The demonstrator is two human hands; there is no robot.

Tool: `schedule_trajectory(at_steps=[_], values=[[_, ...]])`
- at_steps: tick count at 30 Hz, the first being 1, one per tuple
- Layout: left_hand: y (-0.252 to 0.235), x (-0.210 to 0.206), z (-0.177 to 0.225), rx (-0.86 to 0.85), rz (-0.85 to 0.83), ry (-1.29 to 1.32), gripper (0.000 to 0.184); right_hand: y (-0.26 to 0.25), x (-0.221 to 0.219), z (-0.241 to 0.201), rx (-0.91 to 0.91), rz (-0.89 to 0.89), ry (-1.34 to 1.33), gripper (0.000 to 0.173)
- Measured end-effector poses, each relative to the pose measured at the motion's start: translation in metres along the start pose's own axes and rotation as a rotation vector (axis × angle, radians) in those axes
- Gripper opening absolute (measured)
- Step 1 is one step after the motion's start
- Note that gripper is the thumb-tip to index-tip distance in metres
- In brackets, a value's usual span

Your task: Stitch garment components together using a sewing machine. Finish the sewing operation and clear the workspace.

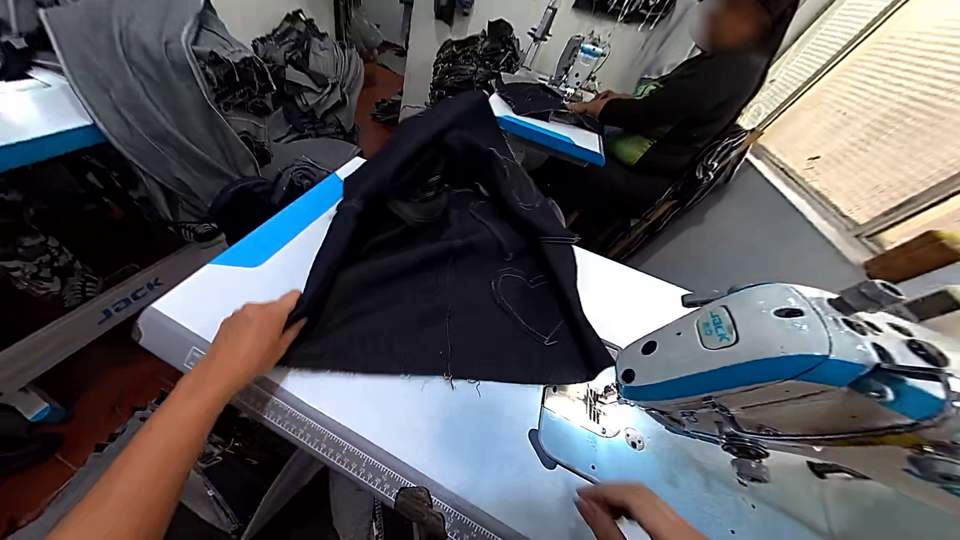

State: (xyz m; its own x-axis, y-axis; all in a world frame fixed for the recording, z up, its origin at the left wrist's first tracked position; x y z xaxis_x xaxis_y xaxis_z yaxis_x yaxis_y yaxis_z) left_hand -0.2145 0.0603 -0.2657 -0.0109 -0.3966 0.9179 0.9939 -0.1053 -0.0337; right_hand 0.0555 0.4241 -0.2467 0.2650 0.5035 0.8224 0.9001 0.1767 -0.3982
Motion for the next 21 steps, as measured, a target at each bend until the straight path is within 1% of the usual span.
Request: schedule_trajectory(at_steps=[3,4,6,7,8,9,10,11,12,13,14,15,16,17,18,19,20,21], values=[[0.055,0.000,-0.016,-0.113,0.006,0.008,0.021,-0.113,-0.016,-0.006,0.271,0.114,0.118,0.025],[0.072,0.000,-0.019,-0.146,0.013,0.013,0.019,-0.154,-0.021,-0.003,0.305,0.115,0.112,0.025],[0.105,-0.001,-0.033,-0.187,0.026,0.028,0.019,-0.228,-0.041,0.015,0.289,0.103,0.063,0.033],[0.120,-0.003,-0.047,-0.176,-0.001,0.029,0.022,-0.254,-0.057,0.029,0.249,0.082,0.045,0.040],[0.134,-0.002,-0.065,-0.137,-0.078,0.032,0.029,-0.270,-0.076,0.043,0.188,0.020,0.036,0.046],[0.148,0.000,-0.088,-0.077,-0.187,0.048,0.039,-0.275,-0.097,0.051,0.124,-0.068,0.044,0.046],[0.161,0.005,-0.113,0.004,-0.318,0.083,0.050,-0.271,-0.114,0.050,0.080,-0.141,0.082,0.039],[0.174,0.009,-0.139,0.087,-0.431,0.133,0.059,-0.259,-0.125,0.039,0.091,-0.165,0.155,0.030],[0.185,0.013,-0.167,0.163,-0.510,0.207,0.070,-0.240,-0.130,0.021,0.131,-0.163,0.227,0.024],[0.192,0.016,-0.190,0.234,-0.549,0.293,0.081,-0.216,-0.132,0.001,0.196,-0.141,0.289,0.022],[0.193,0.022,-0.208,0.307,-0.517,0.409,0.085,-0.187,-0.131,-0.019,0.272,-0.098,0.334,0.020],[0.188,0.029,-0.220,0.360,-0.416,0.526,0.083,-0.158,-0.126,-0.036,0.333,-0.049,0.360,0.020],[0.175,0.038,-0.225,0.396,-0.291,0.635,0.082,-0.133,-0.116,-0.049,0.351,-0.035,0.352,0.019],[0.159,0.046,-0.224,0.420,-0.179,0.738,0.077,-0.114,-0.104,-0.055,0.303,-0.075,0.307,0.021],[0.142,0.053,-0.216,0.433,-0.105,0.831,0.070,-0.100,-0.092,-0.052,0.202,-0.146,0.237,0.025],[0.125,0.057,-0.206,0.445,-0.080,0.901,0.062,-0.091,-0.079,-0.041,0.080,-0.196,0.150,0.033],[0.108,0.059,-0.196,0.432,-0.089,0.931,0.055,-0.085,-0.066,-0.026,-0.013,-0.168,0.081,0.041],[0.093,0.060,-0.184,0.385,-0.117,0.909,0.050,-0.085,-0.052,-0.011,-0.070,-0.076,0.050,0.049]])
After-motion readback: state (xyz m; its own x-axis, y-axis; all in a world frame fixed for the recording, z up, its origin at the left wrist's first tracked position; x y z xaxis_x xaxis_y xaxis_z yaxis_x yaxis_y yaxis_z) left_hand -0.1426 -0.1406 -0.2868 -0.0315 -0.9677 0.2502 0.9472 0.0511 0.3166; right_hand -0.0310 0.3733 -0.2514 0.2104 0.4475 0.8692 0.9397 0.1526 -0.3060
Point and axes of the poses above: each hand's wrist, its own y-axis away from the middle knuckle, its own x-axis out of the back of the hand, z = x × y, the point moved 5 cm from there along -y, towards the middle knuckle, and after that the axes turned 15 degrees about x, right-handed, at the moved point
